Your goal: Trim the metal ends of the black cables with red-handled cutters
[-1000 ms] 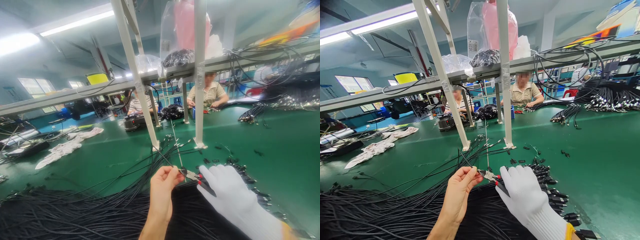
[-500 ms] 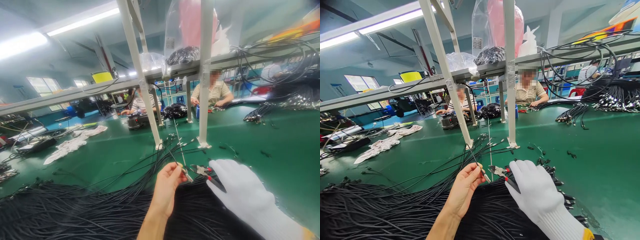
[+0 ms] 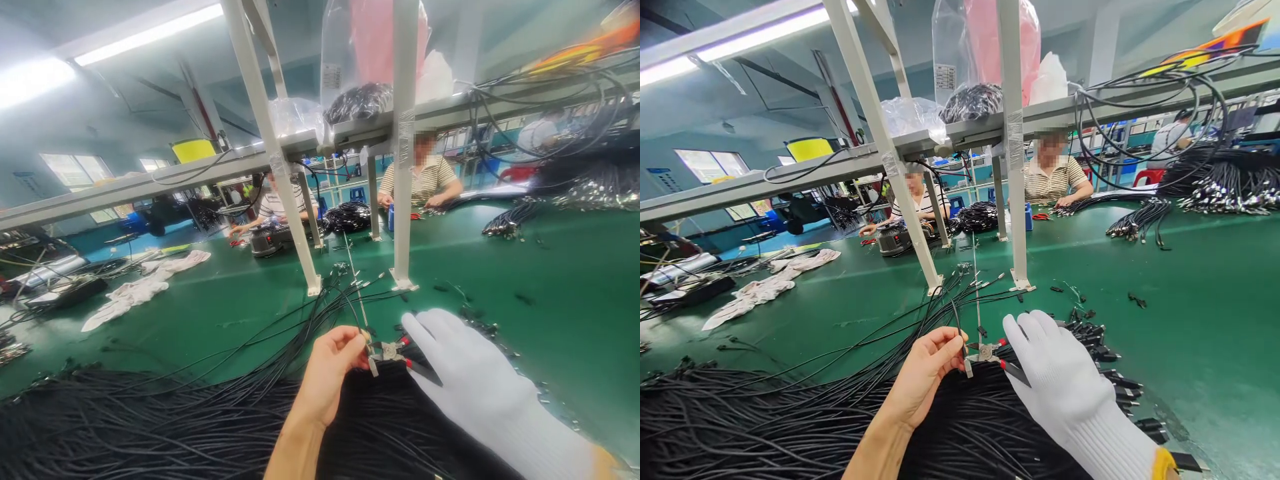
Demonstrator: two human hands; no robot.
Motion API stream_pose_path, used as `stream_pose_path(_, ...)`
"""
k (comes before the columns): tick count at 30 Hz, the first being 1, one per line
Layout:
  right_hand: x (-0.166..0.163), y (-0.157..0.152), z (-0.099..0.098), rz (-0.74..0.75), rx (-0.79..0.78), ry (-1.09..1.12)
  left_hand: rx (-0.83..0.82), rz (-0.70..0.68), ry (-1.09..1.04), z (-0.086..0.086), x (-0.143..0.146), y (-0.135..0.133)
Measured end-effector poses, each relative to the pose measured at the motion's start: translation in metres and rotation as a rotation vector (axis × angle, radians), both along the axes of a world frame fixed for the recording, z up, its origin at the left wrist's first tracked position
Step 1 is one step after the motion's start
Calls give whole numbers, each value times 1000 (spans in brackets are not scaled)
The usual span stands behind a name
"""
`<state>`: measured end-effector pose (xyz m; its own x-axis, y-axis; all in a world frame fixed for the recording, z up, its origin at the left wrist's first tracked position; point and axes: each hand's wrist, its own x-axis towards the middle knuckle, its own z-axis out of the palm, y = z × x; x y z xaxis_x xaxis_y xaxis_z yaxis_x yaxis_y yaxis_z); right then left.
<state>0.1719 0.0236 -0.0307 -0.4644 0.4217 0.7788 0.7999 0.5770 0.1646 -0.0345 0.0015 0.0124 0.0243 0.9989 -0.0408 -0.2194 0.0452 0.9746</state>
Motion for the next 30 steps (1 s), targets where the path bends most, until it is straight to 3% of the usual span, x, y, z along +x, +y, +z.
stream_pose_path(10, 0, -3, 7, 8, -9, -56, -21, -26, 13, -4, -3, 2)
stream_pose_path(30, 0, 3, -2, -52, 5, -133, -76, 22, 113, -2, -5, 3)
